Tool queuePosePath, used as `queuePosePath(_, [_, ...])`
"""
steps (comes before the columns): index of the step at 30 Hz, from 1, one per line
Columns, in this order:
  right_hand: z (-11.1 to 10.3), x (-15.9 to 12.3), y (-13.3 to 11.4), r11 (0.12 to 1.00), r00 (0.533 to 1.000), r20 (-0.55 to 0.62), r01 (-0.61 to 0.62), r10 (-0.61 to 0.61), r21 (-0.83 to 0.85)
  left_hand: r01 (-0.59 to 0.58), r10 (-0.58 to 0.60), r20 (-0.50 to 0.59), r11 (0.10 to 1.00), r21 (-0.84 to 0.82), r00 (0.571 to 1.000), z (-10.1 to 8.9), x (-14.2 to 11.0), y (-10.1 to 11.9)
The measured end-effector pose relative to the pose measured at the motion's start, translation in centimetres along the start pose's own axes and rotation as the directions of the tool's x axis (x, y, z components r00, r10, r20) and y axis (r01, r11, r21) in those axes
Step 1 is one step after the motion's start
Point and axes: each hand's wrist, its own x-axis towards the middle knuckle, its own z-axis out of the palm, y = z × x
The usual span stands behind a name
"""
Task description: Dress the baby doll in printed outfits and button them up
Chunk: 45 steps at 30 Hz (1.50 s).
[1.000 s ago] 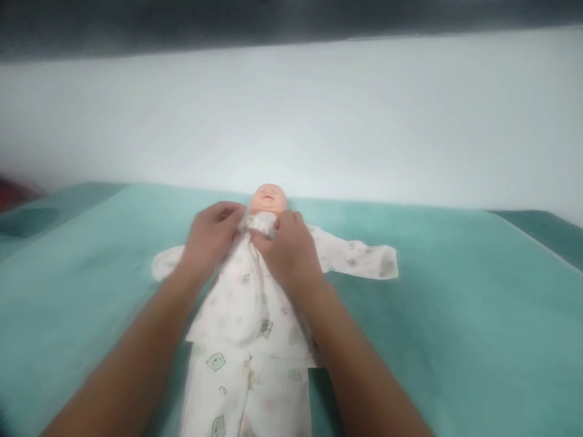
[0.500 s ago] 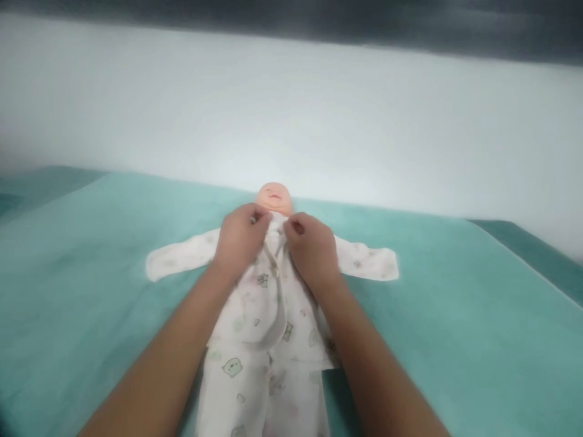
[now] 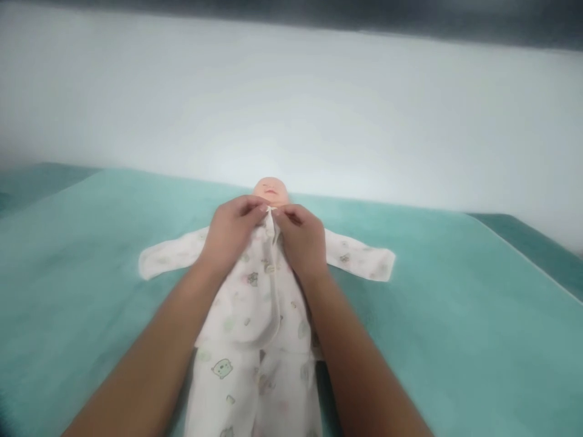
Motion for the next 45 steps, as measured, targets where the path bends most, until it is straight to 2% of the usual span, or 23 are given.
queuePosePath(6, [0.2, 0.4, 0.8, 0.986, 0.999, -0.031, -0.022, 0.028, 0.166, 0.018, -0.018, 0.014, 1.000, 0.013, 1.000, 0.1, -0.2, 0.0])
queuePosePath(12, [0.1, 0.4, 0.1, 0.994, 0.999, -0.035, -0.009, 0.013, 0.112, 0.044, -0.044, 0.015, 0.999, -0.024, 0.999, 0.1, -0.2, -0.2])
queuePosePath(19, [0.2, 0.4, 0.2, 0.995, 0.999, -0.048, -0.011, 0.016, 0.096, 0.019, -0.020, -0.004, 0.999, -0.043, 1.000, 0.1, -0.1, -0.4])
queuePosePath(27, [0.1, 0.2, -0.5, 0.998, 1.000, 0.028, 0.013, -0.015, 0.055, 0.053, -0.050, 0.027, 0.991, -0.119, 0.998, 0.0, -0.1, -0.6])
queuePosePath(30, [0.0, 0.4, -0.4, 0.998, 0.996, 0.081, 0.040, -0.043, 0.042, 0.032, -0.029, 0.026, 0.994, -0.106, 0.999, -0.1, -0.1, -0.6])
queuePosePath(34, [-0.1, 0.5, -0.3, 0.990, 0.980, 0.145, 0.143, -0.139, -0.016, 0.015, -0.013, 0.020, 0.996, -0.093, 1.000, -0.1, 0.0, -0.7])
queuePosePath(39, [-0.2, 0.3, -0.3, 0.958, 0.944, 0.240, 0.260, -0.227, -0.118, 0.095, -0.090, 0.036, 0.978, -0.187, 0.995, -0.2, 0.1, -0.7])
queuePosePath(41, [-0.2, 0.3, -0.3, 0.959, 0.943, 0.249, 0.258, -0.223, -0.117, 0.128, -0.126, 0.023, 0.970, -0.207, 0.992, -0.3, 0.1, -0.7])
queuePosePath(45, [0.0, 0.2, -0.2, 0.978, 0.963, 0.194, 0.200, -0.186, -0.052, 0.145, -0.148, 0.005, 0.965, -0.220, 0.989, -0.3, 0.1, -0.6])
